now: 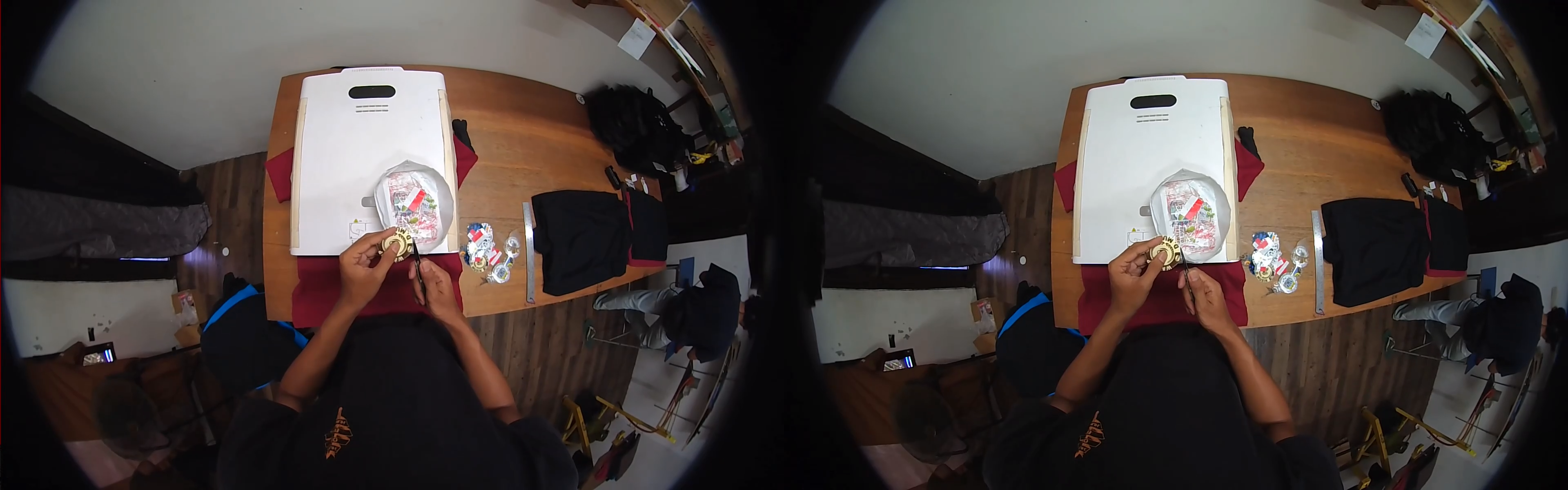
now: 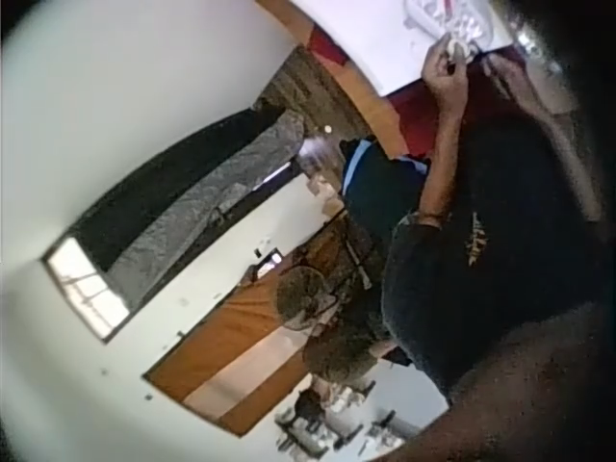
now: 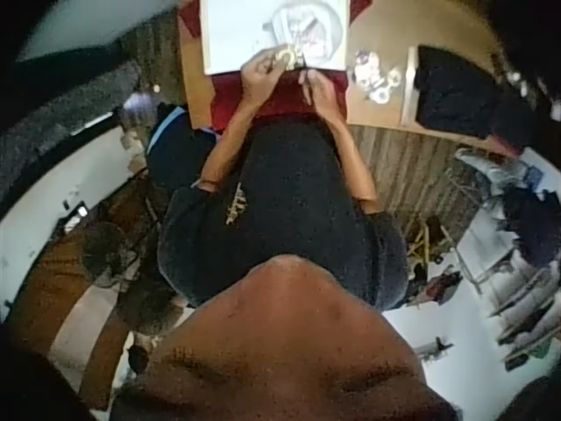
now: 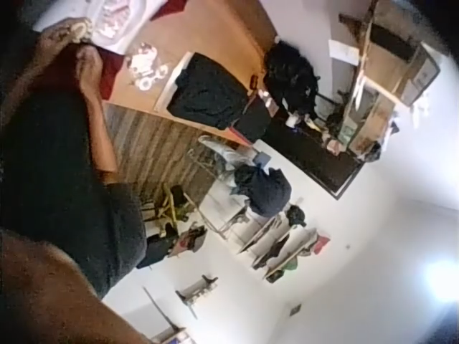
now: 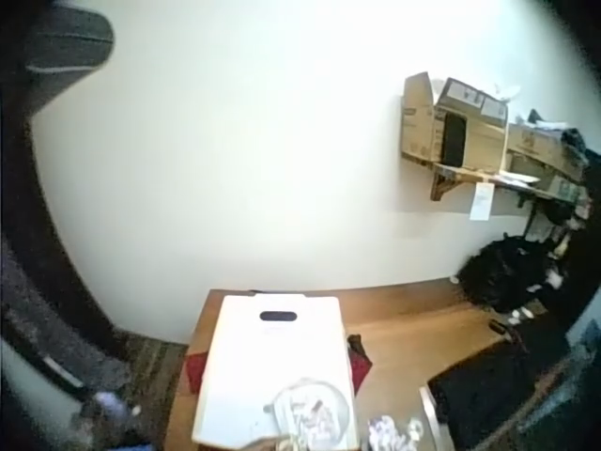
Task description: Cutting out printed stickers from a sheet using scissors at a workstation.
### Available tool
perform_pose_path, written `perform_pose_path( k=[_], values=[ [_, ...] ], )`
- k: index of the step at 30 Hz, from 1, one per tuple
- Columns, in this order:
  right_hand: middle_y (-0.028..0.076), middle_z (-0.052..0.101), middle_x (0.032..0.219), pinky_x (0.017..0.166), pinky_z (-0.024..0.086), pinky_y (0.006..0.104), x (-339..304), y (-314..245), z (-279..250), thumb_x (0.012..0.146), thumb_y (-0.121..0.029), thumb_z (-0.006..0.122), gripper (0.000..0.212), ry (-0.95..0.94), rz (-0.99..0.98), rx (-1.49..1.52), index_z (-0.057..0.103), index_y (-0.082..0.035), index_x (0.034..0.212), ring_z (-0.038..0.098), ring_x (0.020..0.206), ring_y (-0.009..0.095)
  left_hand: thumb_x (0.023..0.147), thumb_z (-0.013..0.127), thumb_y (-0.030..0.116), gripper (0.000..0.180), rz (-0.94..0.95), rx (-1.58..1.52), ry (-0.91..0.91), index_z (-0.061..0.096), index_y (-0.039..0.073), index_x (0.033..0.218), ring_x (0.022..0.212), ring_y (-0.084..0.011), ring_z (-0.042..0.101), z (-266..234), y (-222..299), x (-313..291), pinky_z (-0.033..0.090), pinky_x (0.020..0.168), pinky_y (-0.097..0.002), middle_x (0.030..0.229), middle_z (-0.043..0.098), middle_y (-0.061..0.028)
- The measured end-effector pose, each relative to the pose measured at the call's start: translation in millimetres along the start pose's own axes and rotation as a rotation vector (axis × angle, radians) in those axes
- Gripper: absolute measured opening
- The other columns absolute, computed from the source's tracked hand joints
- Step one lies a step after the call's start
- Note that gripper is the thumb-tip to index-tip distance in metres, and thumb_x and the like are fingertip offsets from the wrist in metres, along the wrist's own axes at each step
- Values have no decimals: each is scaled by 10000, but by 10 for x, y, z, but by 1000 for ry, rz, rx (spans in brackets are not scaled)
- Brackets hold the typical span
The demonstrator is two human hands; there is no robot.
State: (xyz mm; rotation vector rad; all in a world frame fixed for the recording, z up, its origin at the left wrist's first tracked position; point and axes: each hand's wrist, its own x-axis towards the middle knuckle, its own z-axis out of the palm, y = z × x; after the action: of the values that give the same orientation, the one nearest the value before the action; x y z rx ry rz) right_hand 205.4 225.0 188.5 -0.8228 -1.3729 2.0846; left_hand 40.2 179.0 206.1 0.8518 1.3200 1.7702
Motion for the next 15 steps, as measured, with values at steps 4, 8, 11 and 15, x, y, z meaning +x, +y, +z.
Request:
perform_pose_path(
  k=[4, 8, 11, 15],
  values=[
    [-11, 402, 522, 453, 302, 230, -4, -9, 18, 1093, -422, 350, 430, 11, 32, 13, 533, -59, 952, 350, 446, 68, 928, 650, -54, 295, -15, 14, -12, 624, -98, 1218, 988, -151, 677, -12, -16, -2, 554, 863, -248, 1108, 684, -131],
    [-12, 401, 521, 449, 300, 232, 1, -3, 16, 1093, -421, 354, 429, 16, 29, 18, 531, -58, 948, 347, 443, 67, 933, 641, -56, 310, 0, 22, -22, 609, -102, 1237, 983, -152, 678, 3, -3, 0, 555, 866, -250, 1104, 682, -139],
    [-12, 401, 521, 447, 298, 233, 4, -17, 29, 1092, -419, 355, 428, 21, 21, 25, 531, -58, 945, 343, 441, 66, 933, 643, -54, 311, -32, 11, -11, 608, -102, 1238, 985, -154, 678, 6, 3, -11, 555, 868, -251, 1105, 682, -139],
    [-11, 402, 522, 450, 300, 232, 7, -1, 17, 1092, -421, 357, 431, 24, 22, 36, 533, -58, 942, 343, 442, 66, 931, 646, -52, 311, -7, 11, -22, 609, -102, 1236, 987, -159, 679, 18, 7, 5, 556, 869, -253, 1108, 682, -141]
  ],
)
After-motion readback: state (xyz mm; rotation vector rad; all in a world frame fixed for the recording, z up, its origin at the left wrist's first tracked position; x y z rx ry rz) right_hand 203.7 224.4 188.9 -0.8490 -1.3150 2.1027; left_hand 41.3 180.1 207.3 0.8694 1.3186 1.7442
